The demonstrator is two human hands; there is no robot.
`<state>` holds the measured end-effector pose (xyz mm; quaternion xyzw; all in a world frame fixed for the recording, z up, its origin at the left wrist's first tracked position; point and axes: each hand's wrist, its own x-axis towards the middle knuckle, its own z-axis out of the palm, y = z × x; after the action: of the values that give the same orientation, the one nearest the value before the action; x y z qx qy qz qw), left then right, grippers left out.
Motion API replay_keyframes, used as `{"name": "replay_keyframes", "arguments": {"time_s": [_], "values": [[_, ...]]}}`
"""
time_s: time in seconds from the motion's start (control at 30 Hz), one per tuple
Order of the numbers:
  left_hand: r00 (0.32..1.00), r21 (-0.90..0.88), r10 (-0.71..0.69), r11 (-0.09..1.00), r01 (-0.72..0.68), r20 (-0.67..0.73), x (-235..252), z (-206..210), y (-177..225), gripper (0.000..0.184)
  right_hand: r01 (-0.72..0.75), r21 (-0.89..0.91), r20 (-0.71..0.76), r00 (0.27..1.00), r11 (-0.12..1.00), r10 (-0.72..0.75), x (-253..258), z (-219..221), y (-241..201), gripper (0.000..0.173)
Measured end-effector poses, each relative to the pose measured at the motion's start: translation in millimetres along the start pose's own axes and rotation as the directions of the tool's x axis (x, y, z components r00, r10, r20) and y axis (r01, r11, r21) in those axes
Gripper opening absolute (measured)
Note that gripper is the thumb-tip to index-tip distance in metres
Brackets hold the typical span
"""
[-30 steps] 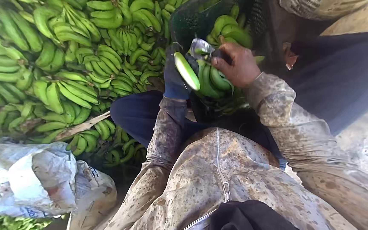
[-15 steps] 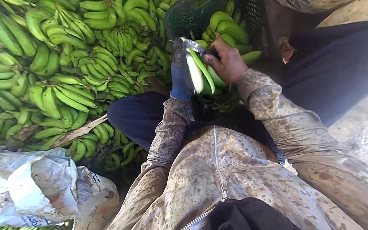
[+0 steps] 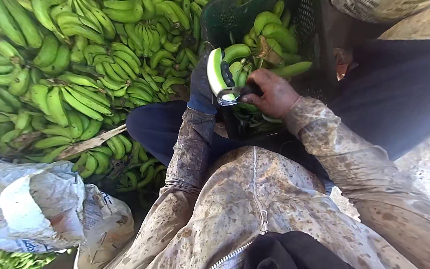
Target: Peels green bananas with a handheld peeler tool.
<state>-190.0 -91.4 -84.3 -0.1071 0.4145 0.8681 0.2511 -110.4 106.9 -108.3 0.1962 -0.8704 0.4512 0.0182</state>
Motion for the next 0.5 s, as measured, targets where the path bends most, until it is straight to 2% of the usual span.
{"name": "replay_keyframes", "arguments": {"time_s": [0.03,0.1,0.2,0.27,0.3,0.33,0.4,0.43,0.5], "values": [[0.999,0.083,0.026,0.996,-0.024,-0.024,-4,6,-6,0.044,-0.044,0.019,-0.001,0.999,0.999,0.044,5,1,1,0.049],[0.998,0.238,0.054,0.970,-0.058,0.022,-13,15,-19,0.038,-0.206,0.082,-0.046,0.977,0.975,0.211,20,-4,7,0.047],[0.996,0.329,-0.039,0.944,0.013,0.075,-24,19,-27,0.046,-0.527,0.076,-0.092,0.842,0.847,0.532,32,-24,26,0.052],[0.990,0.293,-0.090,0.954,0.056,0.104,-24,13,-23,0.056,-0.632,0.076,-0.124,0.761,0.771,0.637,30,-32,34,0.054],[0.990,0.249,-0.088,0.967,0.058,0.112,-21,8,-21,0.061,-0.622,0.079,-0.129,0.768,0.779,0.627,27,-33,33,0.053],[0.993,0.188,-0.073,0.981,0.056,0.089,-19,3,-19,0.065,-0.566,0.077,-0.118,0.813,0.821,0.571,21,-31,28,0.052],[0.999,0.115,0.016,0.993,-0.020,0.032,-12,-7,-12,0.061,-0.328,0.077,-0.058,0.941,0.942,0.333,10,-23,18,0.047],[0.995,0.125,0.087,0.988,-0.091,0.040,-9,-14,-9,0.053,-0.200,0.083,-0.008,0.980,0.976,0.201,5,-16,11,0.045],[0.994,0.126,0.107,0.986,-0.109,0.027,-5,-16,-8,0.048,-0.047,0.104,0.073,0.997,0.993,0.039,0,-1,2,0.043]]}}
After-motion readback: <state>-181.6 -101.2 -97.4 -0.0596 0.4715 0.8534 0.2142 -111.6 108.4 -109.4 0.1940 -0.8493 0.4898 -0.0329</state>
